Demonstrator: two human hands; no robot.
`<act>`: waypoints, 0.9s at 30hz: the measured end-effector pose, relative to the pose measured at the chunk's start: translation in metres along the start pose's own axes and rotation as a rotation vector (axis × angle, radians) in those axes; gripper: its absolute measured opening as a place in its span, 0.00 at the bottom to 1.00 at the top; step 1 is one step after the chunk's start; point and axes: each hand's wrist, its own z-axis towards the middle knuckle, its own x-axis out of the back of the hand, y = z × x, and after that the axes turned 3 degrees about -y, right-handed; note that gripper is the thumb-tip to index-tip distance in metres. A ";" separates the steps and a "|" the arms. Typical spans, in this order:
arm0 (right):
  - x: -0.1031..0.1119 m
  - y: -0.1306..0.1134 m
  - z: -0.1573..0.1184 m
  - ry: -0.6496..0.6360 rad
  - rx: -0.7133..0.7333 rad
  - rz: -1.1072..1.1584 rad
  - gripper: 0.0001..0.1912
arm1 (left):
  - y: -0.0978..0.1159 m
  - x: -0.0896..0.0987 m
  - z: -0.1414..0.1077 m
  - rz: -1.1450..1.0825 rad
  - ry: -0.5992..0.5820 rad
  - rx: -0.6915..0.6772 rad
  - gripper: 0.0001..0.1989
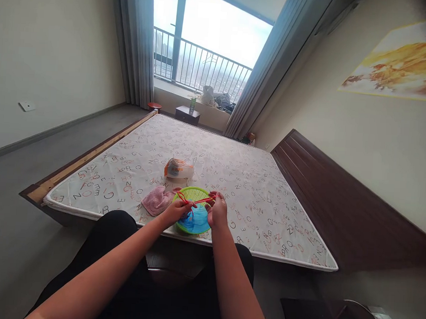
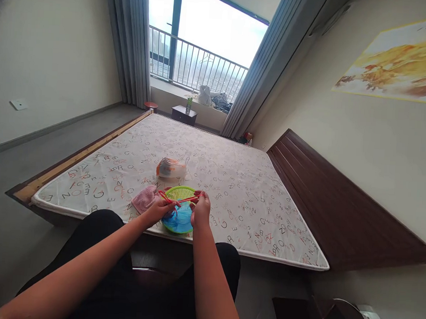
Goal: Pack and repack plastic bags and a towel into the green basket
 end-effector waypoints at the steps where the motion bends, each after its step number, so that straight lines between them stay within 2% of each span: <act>1: 0.001 0.002 -0.002 -0.031 -0.002 0.013 0.16 | -0.001 0.002 0.001 -0.081 0.033 0.005 0.30; 5: 0.003 0.011 -0.014 -0.227 0.075 0.034 0.17 | -0.004 0.007 0.003 -0.287 0.131 0.028 0.28; 8: 0.004 0.017 -0.024 -0.400 0.064 -0.022 0.14 | -0.001 0.010 0.002 -0.421 0.126 0.105 0.24; 13: 0.005 0.030 -0.033 -0.681 -0.010 -0.327 0.15 | 0.005 0.010 -0.001 -0.556 0.102 0.168 0.15; 15: 0.006 0.036 -0.033 -0.736 0.005 -0.483 0.15 | 0.007 0.010 -0.001 -0.592 0.084 0.191 0.14; 18: 0.011 0.040 -0.032 -0.725 0.074 -0.690 0.11 | 0.011 0.013 -0.002 -0.632 0.063 0.226 0.13; 21: 0.017 0.035 -0.034 -0.726 0.168 -0.792 0.05 | 0.019 0.019 -0.004 -0.567 0.052 0.211 0.13; 24: 0.021 0.024 -0.038 -0.614 0.380 -0.659 0.10 | 0.030 0.022 -0.008 -0.379 -0.014 0.178 0.15; 26: 0.022 0.018 -0.039 -0.497 0.481 -0.518 0.14 | 0.039 0.022 -0.010 -0.158 -0.135 0.196 0.17; 27: 0.021 0.017 -0.039 -0.470 0.485 -0.469 0.15 | 0.044 0.020 -0.010 -0.032 -0.205 0.204 0.17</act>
